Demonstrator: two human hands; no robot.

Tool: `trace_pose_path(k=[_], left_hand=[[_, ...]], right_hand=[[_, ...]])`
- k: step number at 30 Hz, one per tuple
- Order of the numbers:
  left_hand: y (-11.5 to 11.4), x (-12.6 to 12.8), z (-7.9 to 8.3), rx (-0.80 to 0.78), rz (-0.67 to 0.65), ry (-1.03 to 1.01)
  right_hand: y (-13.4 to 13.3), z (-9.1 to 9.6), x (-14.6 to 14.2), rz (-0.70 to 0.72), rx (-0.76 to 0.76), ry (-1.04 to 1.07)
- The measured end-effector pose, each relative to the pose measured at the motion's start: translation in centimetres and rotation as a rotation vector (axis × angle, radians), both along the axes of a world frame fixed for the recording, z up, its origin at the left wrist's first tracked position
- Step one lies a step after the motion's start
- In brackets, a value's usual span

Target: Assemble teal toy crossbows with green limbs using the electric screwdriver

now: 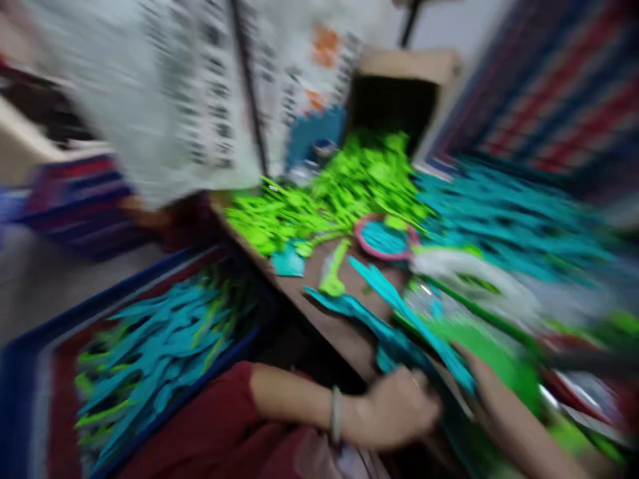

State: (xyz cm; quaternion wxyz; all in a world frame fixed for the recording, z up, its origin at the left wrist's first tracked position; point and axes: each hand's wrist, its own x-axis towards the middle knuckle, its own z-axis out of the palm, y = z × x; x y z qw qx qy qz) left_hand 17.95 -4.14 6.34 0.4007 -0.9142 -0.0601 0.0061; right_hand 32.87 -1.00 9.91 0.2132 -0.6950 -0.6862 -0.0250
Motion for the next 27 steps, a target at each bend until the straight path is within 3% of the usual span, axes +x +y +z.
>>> trace_pose_path(k=[2, 5, 9, 13, 16, 19, 23, 27], left_hand=[[-1.1, 1.1, -1.1, -0.25, -0.019, -0.157], [-1.6, 2.8, -2.1, -0.515, 0.005, -0.287], [-1.5, 2.0, -1.2, -0.717, 0.014, -0.36], [0.1, -2.6, 0.3, -0.938, -0.145, -0.504], [2.4, -5.8, 1.0, -0.974, -0.108, -0.657], [3.7, -7.0, 1.1, -0.932, -0.029, -0.693], [3.1, -7.3, 0.3, -0.946, -0.084, -0.652], [2.7, -8.6, -0.8, -0.994, 0.027, -0.734]], right_hand=[[-4.4, 0.7, 3.7, -0.091, -0.166, 0.013], [-7.4, 1.9, 7.2, 0.006, -0.381, 0.235], [-7.2, 3.2, 8.8, -0.02, -0.354, 0.39], [-8.3, 3.6, 8.3, -0.014, -0.291, 0.429], [-9.3, 3.5, 8.0, -0.05, -0.31, 0.368], [-8.9, 2.9, 7.4, -0.055, -0.376, 0.285], [-7.4, 1.4, 6.0, 0.07, -0.386, 0.202], [-6.9, 0.0, 5.5, 0.125, -0.397, 0.14]])
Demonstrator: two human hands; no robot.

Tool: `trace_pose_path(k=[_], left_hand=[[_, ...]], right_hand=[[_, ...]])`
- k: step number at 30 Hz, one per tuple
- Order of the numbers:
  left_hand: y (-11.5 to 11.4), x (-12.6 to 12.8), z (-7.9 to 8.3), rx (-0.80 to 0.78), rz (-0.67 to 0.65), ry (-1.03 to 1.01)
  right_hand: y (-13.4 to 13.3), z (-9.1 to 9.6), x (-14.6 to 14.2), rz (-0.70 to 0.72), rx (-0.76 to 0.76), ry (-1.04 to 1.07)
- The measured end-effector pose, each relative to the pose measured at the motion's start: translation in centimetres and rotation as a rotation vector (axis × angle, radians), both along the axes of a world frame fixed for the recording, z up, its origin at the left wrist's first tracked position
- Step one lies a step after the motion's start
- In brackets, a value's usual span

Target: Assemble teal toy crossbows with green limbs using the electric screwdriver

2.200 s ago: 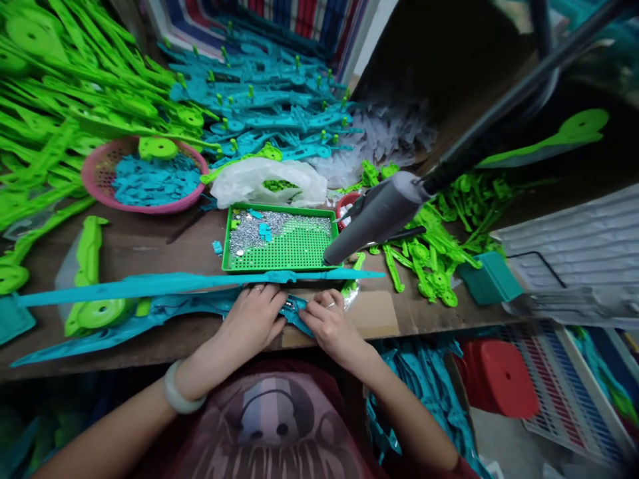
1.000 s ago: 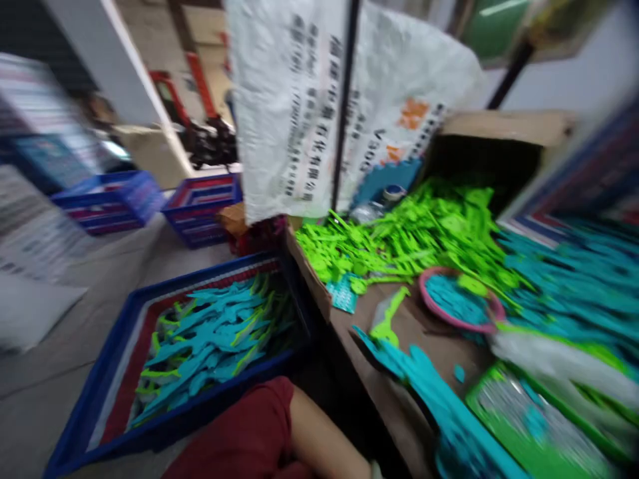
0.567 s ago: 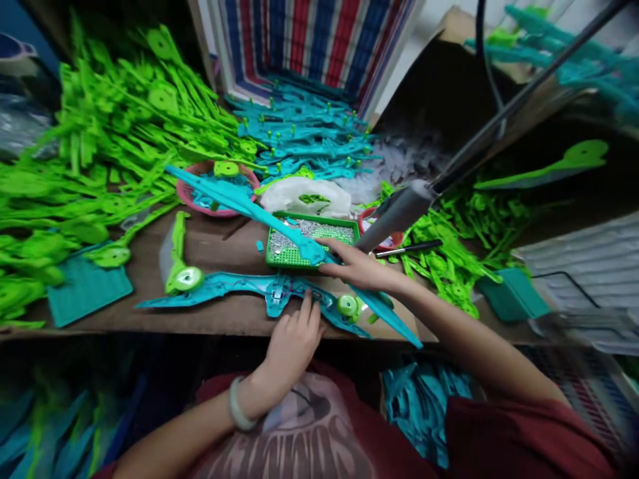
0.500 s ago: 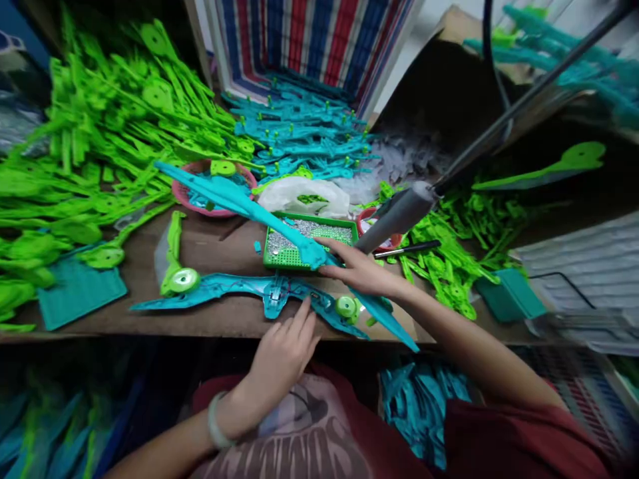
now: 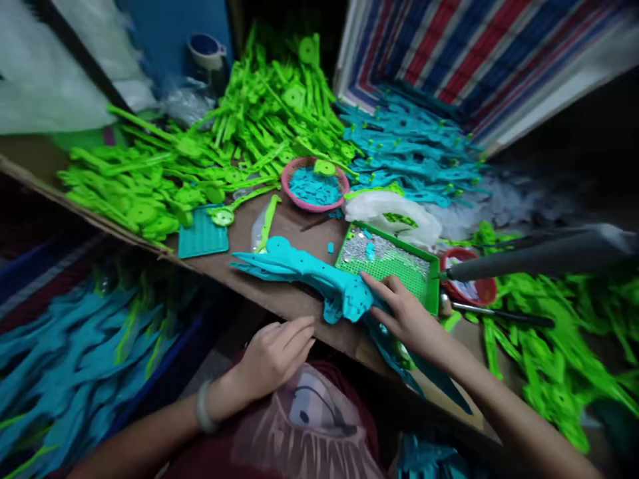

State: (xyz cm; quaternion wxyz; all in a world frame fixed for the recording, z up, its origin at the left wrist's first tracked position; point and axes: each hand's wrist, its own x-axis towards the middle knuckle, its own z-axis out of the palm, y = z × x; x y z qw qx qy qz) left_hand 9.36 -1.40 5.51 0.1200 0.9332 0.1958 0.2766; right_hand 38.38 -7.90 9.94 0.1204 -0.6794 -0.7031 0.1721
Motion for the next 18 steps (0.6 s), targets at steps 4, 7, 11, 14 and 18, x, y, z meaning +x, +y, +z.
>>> trace_pose_path(k=[4, 7, 11, 14, 18], left_hand=[[0.3, -1.3, -0.8, -0.045, 0.065, -0.001], [0.3, -1.2, -1.1, -0.046, 0.025, -0.023], [0.1, -0.8, -1.6, -0.036, 0.0, -0.049], [0.1, -0.8, -2.1, -0.039, 0.001, -0.05], [0.1, -1.1, -2.6, -0.051, 0.004, -0.059]], right_hand=[[0.7, -0.6, -0.4, 0.036, 0.006, -0.003], [1.6, -0.5, -1.0, 0.031, -0.038, -0.011], [2.1, -0.2, -1.5, 0.032, -0.096, -0.013], [1.9, -0.1, -1.3, 0.052, -0.09, -0.016], [1.4, -0.1, -0.9, 0.047, -0.076, -0.029]])
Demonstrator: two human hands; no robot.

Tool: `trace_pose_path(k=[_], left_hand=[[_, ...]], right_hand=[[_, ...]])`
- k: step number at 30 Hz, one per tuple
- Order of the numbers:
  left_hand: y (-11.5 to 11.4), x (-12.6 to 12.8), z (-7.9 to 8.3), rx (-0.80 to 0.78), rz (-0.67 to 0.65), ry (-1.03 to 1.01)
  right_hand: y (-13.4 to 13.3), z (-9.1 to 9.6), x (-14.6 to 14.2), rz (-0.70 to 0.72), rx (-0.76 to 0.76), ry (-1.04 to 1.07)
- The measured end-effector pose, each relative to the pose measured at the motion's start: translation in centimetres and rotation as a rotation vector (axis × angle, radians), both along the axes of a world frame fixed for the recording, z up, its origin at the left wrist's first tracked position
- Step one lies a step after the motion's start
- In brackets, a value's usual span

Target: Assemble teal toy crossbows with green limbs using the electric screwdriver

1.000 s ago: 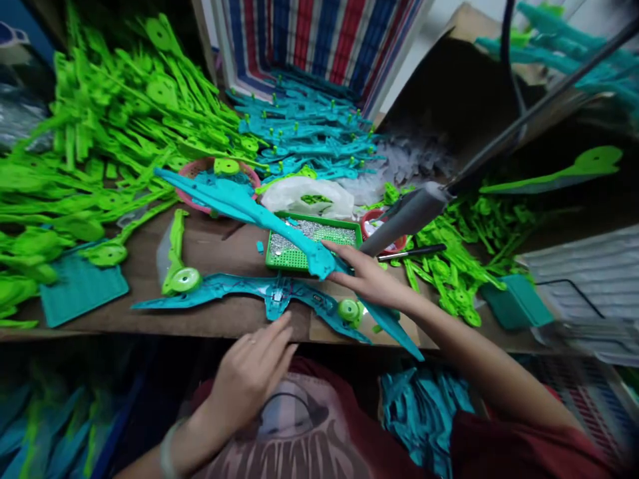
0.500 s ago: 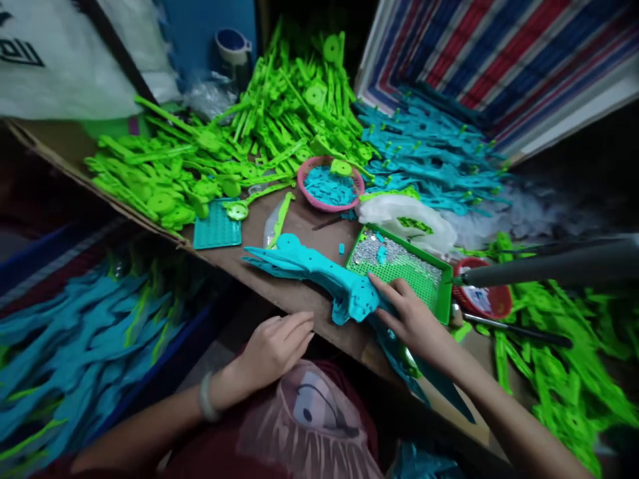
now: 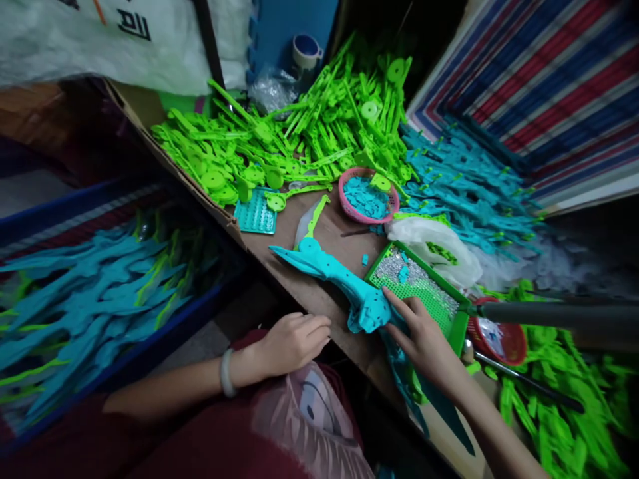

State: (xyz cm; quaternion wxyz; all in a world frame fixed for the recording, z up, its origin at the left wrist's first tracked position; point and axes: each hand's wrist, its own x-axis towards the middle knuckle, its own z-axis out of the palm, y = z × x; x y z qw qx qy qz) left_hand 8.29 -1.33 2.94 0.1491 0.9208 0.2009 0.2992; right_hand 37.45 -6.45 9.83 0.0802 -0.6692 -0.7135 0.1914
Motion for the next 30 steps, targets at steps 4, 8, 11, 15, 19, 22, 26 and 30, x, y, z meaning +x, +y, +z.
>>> trace_pose_path(k=[4, 8, 11, 15, 19, 22, 26, 30], left_hand=[[-0.1, 0.0, -0.3, -0.01, 0.006, -0.01], [-0.3, 0.0, -0.6, -0.02, 0.014, -0.017], [-0.4, 0.0, -0.8, -0.027, 0.014, -0.022], [-0.4, 0.0, -0.9, -0.043, 0.01, -0.034], [-0.3, 0.0, -1.0, -0.071, 0.006, -0.049], [-0.2, -0.1, -1.1, -0.111, -0.006, -0.07], [-0.4, -0.1, -1.1, -0.224, -0.029, -0.141], [-0.2, -0.6, -0.6, -0.454, 0.071, -0.299]], right_hand=[[0.0, -0.3, 0.1, 0.01, -0.006, 0.011], [0.3, -0.2, 0.0, 0.008, 0.053, 0.011], [0.5, 0.1, 0.0, 0.01, 0.098, 0.004], [0.5, 0.3, 0.3, 0.016, 0.073, -0.012], [0.3, -0.1, 0.6, 0.009, 0.079, -0.043], [0.2, -0.3, 0.4, 0.008, 0.06, -0.059], [0.0, -0.2, 0.1, 0.001, 0.024, -0.082], [-0.1, 0.1, 0.5, 0.004, 0.03, -0.089]])
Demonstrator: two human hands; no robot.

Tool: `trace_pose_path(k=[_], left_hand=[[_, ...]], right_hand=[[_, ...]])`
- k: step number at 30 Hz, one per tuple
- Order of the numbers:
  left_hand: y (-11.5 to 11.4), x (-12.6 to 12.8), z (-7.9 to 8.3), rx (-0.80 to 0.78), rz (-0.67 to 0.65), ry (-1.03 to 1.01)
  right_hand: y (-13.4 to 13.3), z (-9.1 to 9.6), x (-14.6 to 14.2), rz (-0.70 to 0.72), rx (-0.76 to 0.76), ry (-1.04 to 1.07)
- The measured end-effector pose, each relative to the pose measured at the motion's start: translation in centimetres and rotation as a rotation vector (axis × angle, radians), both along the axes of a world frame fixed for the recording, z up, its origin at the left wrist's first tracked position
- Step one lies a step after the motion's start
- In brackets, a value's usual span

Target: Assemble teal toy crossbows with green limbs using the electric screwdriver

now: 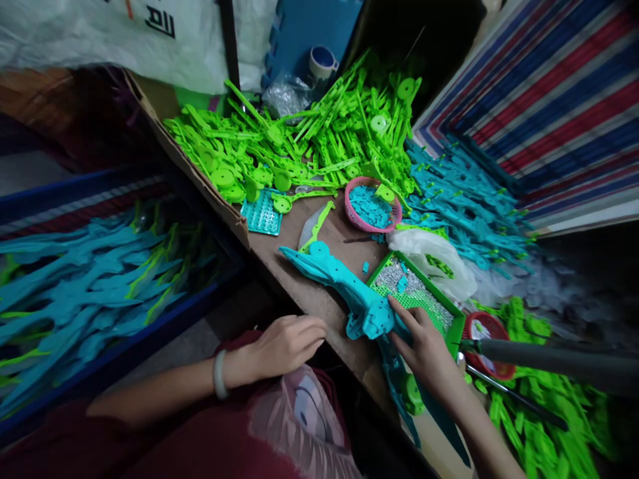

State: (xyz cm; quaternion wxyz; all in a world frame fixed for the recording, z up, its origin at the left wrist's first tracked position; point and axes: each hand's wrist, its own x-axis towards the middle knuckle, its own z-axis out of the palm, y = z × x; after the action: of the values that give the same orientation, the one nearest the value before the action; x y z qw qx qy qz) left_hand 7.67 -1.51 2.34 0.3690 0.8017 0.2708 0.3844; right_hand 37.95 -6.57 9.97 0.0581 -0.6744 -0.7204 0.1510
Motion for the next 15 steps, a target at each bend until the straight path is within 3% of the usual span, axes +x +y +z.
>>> trace_pose_path(k=[4, 6, 11, 15], left_hand=[[2.3, -1.1, 0.1, -0.33, 0.384, -0.201], [4.1, -1.8, 0.2, -0.46, 0.489, -0.288], [6.9, -3.3, 1.3, -1.018, 0.343, -0.559], [6.2, -4.2, 1.4, -1.065, 0.303, -0.599]], right_hand=[[0.4, -0.6, 0.4, 0.029, 0.053, 0.024], [0.7, -1.0, 0.5, 0.041, 0.072, 0.014], [0.8, -1.1, 0.7, 0.088, 0.086, -0.022], [-0.5, -0.9, 0.8, 0.158, 0.101, -0.015]])
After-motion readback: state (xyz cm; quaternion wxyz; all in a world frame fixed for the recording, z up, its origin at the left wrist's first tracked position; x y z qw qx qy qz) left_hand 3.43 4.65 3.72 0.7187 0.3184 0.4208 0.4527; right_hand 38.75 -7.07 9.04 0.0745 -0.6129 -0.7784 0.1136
